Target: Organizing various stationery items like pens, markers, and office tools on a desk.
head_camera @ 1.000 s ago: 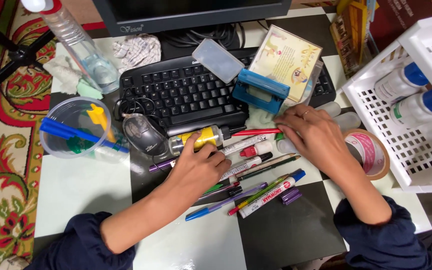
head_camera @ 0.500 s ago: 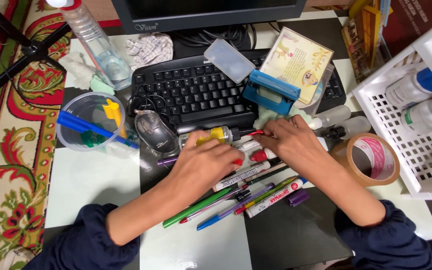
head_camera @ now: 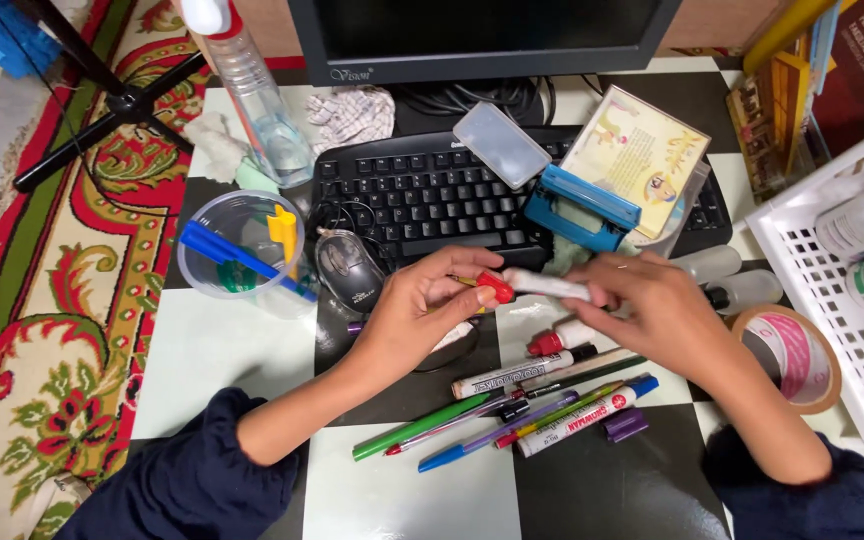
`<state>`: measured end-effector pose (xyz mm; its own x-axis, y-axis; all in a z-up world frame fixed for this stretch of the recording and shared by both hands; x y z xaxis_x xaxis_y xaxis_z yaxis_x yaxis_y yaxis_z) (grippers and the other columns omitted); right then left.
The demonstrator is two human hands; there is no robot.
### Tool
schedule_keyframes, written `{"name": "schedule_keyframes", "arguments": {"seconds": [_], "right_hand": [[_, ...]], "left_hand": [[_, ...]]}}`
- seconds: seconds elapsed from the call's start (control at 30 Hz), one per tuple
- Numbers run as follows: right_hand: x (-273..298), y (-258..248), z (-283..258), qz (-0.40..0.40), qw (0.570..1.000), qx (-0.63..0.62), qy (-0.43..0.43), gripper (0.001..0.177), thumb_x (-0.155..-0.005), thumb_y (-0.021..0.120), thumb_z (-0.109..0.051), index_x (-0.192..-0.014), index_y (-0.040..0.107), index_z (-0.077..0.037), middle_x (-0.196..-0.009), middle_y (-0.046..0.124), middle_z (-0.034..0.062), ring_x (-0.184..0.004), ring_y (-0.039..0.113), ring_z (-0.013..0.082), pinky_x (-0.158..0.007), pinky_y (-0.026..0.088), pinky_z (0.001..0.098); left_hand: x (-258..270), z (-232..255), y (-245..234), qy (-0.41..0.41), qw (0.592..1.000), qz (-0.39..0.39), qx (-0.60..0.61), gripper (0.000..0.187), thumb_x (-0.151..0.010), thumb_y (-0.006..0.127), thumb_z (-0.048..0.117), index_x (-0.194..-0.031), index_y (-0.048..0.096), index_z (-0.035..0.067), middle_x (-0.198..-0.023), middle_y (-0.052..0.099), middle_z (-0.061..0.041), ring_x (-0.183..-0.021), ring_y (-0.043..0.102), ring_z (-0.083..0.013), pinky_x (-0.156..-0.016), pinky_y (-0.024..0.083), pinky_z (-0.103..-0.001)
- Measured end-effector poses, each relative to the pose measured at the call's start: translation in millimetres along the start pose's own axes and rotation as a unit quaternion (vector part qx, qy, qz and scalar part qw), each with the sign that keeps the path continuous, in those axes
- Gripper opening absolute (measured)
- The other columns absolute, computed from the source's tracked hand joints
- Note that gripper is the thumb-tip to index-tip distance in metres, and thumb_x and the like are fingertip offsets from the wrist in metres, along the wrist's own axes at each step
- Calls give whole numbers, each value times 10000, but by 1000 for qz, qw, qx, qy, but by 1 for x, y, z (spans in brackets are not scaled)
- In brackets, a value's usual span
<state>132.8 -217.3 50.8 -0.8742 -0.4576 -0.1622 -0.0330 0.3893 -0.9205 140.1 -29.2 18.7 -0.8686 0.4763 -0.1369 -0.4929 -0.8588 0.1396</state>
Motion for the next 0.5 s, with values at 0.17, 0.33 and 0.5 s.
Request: {"name": "schedule_keyframes", "arguments": {"seconds": [0.17,0.33,0.5], "right_hand": [[18,-14,24,101,985,-114,79,212,-842,768,-180,-1000,714,-50,-773,638,37,-708,624,146,-695,498,312],[36,4,36,160,930,-332,15,152,-924,684,-78,-1046,629,-6,-955,679,56,-857,666,108,-790,549,275],[42,20,39,162,872,-461,18,184,-977,639,-44,-1128,559,23,-933,690,105,-863,708,148,-791,578,295]], "left_hand": [[-1,-27,-5,18,999,1,35,241,-1018,649,102,-1242,645,14,-1078,729,-46,-990,700,-88,-875,572,-244],[-2,-42,-2,5,999,2,51,194,-1010,686,104,-1173,659,2,-1051,745,-51,-931,662,-74,-788,529,-236],[0,-48,-1,-40,998,9,43,194,-979,705,155,-1123,663,32,-1044,756,-45,-927,679,-65,-799,554,-240]]}}
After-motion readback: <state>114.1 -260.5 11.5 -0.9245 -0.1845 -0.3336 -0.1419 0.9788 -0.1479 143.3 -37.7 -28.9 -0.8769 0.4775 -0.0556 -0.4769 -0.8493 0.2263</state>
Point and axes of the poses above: each hand's wrist, its own x-axis away from the middle knuckle, its own y-axis out of the palm, z = x × y, the point moved 10 cm from there along -x, towards the middle knuckle
